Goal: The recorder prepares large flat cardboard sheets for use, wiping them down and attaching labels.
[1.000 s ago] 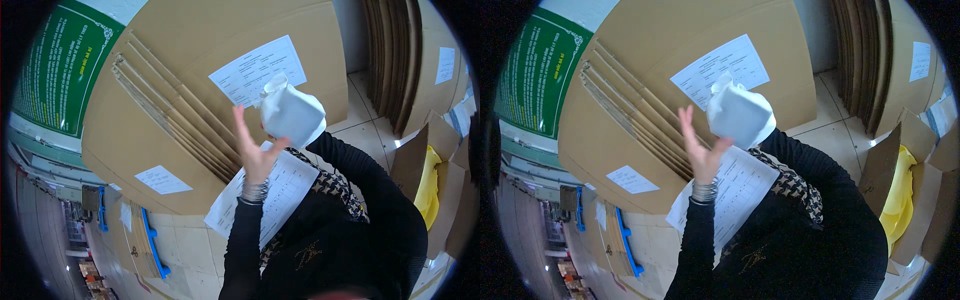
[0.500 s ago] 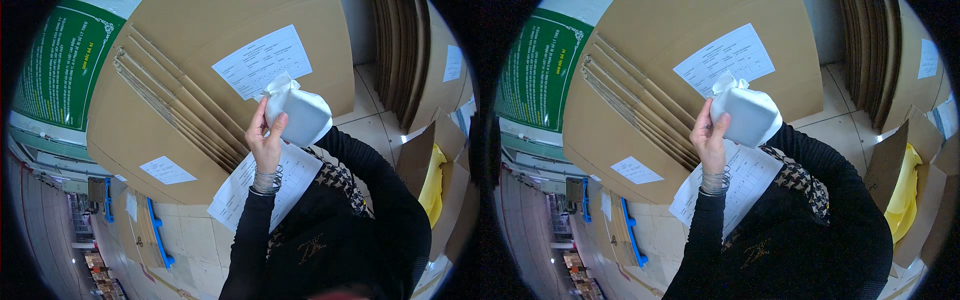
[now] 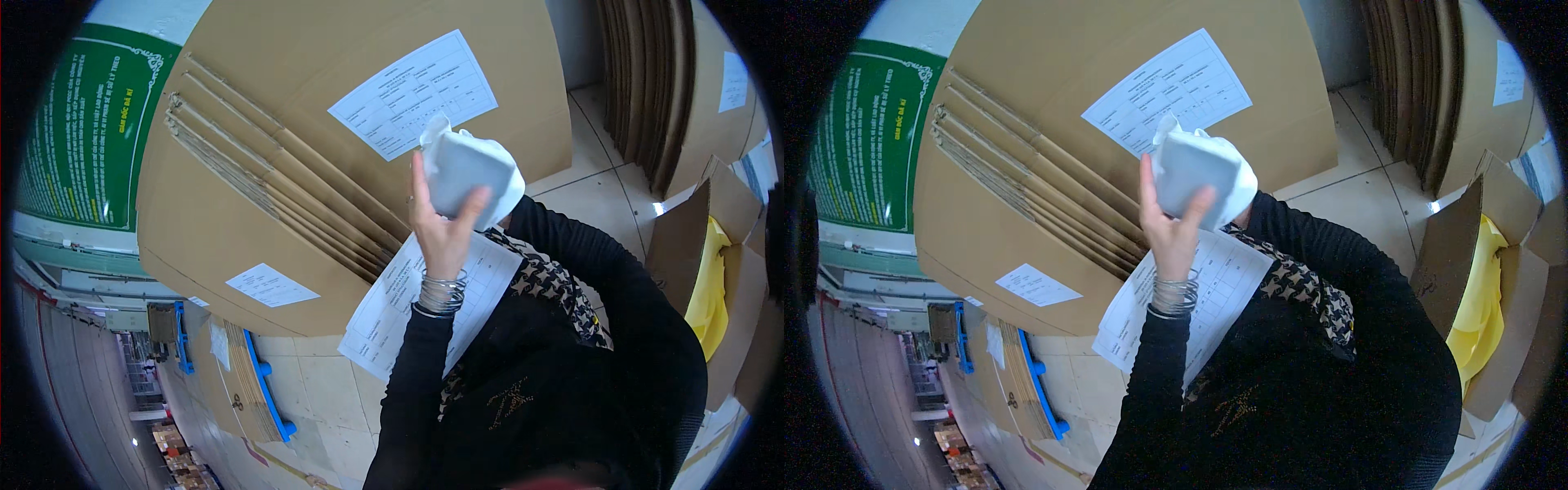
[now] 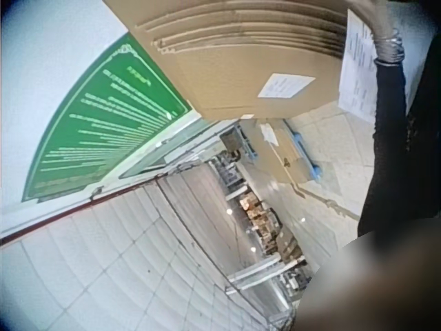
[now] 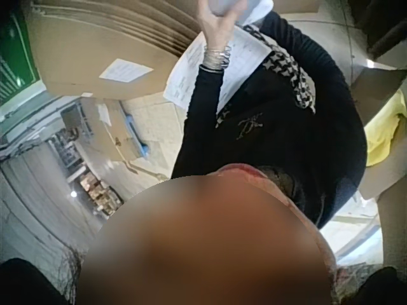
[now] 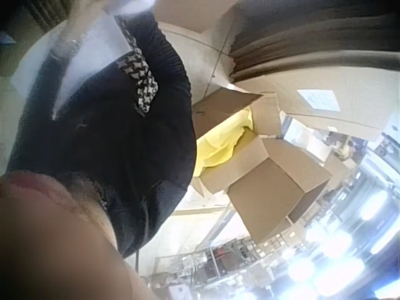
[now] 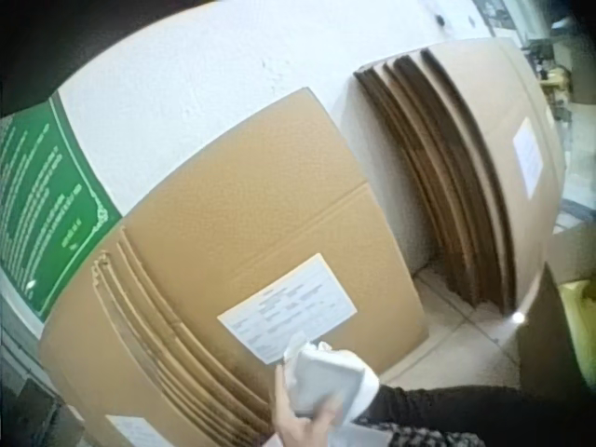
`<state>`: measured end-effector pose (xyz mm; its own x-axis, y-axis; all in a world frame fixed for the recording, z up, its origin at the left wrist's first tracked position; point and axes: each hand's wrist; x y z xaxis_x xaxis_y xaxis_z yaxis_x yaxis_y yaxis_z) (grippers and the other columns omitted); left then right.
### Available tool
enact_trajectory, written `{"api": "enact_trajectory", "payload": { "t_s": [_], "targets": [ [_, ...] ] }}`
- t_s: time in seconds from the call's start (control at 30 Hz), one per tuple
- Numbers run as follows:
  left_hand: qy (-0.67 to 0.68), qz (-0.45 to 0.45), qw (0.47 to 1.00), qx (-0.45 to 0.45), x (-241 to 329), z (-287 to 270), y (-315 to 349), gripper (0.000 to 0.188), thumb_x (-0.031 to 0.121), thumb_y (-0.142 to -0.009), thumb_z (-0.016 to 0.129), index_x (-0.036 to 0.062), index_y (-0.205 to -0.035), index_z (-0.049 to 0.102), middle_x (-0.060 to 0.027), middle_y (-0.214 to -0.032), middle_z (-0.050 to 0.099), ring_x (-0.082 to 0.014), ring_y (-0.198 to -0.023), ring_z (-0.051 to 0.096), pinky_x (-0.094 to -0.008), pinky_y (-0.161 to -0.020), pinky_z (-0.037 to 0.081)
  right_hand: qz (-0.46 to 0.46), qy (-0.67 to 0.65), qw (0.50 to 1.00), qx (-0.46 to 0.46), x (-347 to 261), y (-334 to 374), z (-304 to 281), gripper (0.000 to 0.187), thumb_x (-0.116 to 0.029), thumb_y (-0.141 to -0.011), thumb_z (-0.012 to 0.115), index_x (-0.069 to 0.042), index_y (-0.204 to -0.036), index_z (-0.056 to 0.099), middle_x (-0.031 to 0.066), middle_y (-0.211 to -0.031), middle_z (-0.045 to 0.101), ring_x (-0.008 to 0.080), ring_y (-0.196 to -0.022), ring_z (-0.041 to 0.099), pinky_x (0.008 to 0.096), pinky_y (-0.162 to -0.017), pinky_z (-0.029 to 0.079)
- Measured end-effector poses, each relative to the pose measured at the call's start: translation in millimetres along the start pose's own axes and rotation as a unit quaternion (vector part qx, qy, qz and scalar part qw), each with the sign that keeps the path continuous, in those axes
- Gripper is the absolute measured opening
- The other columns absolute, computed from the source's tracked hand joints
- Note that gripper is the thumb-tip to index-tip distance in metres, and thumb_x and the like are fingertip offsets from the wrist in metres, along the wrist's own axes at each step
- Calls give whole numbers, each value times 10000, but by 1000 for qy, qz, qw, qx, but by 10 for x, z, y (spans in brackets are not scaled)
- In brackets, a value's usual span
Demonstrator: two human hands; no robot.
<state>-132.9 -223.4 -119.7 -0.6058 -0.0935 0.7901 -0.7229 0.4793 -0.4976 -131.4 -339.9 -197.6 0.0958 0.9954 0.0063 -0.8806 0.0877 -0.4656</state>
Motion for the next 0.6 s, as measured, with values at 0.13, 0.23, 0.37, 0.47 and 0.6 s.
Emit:
{"api": "enact_trajectory", "payload": {
  "t_s": [0.13,0.23,0.37,0.47,0.6],
  "targets": [
    [93,-67,993,-34,98,10,0,1041,236,-644,828,-41,-1412,182,-210,-1329,386,-253,-1132,485,-353,-951,407,47,-19,999,-12,-43,-25,-72,483,-448,-931,432,-88,-1246,495,123,-1196,553,269,-1079,540,433,-957,420],
    [102,-69,991,-58,-45,10,-66,1082,218,-623,840,-51,-1414,152,-218,-1317,397,-256,-1139,484,-359,-953,412,54,-31,998,29,-74,-63,-80,490,-454,-935,415,-88,-1252,492,123,-1195,555,270,-1084,538,444,-962,414],
    [118,-92,983,-105,-395,91,-120,1125,301,-590,846,-38,-1414,160,-250,-1274,443,-300,-1115,515,-389,-915,442,64,5,993,97,-203,7,-268,523,-518,-913,424,-129,-1253,496,99,-1202,554,257,-1091,539,450,-940,434],
    [-1,-106,978,-178,-503,128,-129,1148,299,-574,847,-65,-1405,144,-265,-1284,432,-310,-1137,505,-373,-928,435,48,64,974,214,-261,77,-383,510,-497,-919,436,-122,-1262,485,90,-1181,569,247,-1072,561,437,-933,447],
    [-122,-102,959,-236,-720,146,-160,1203,357,-517,867,-84,-1392,169,-291,-1350,349,-347,-1239,409,-382,-1009,362,35,131,935,327,-368,97,-537,475,-461,-936,422,-113,-1255,482,72,-1158,586,222,-1007,603,393,-877,494]
  ]
}}
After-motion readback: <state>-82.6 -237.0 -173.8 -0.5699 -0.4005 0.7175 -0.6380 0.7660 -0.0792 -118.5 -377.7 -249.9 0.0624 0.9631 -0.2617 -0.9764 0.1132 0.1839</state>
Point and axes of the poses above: each hand's wrist, its own y-axis away from the middle knuckle, its own z-axis out of the palm, x = y × z
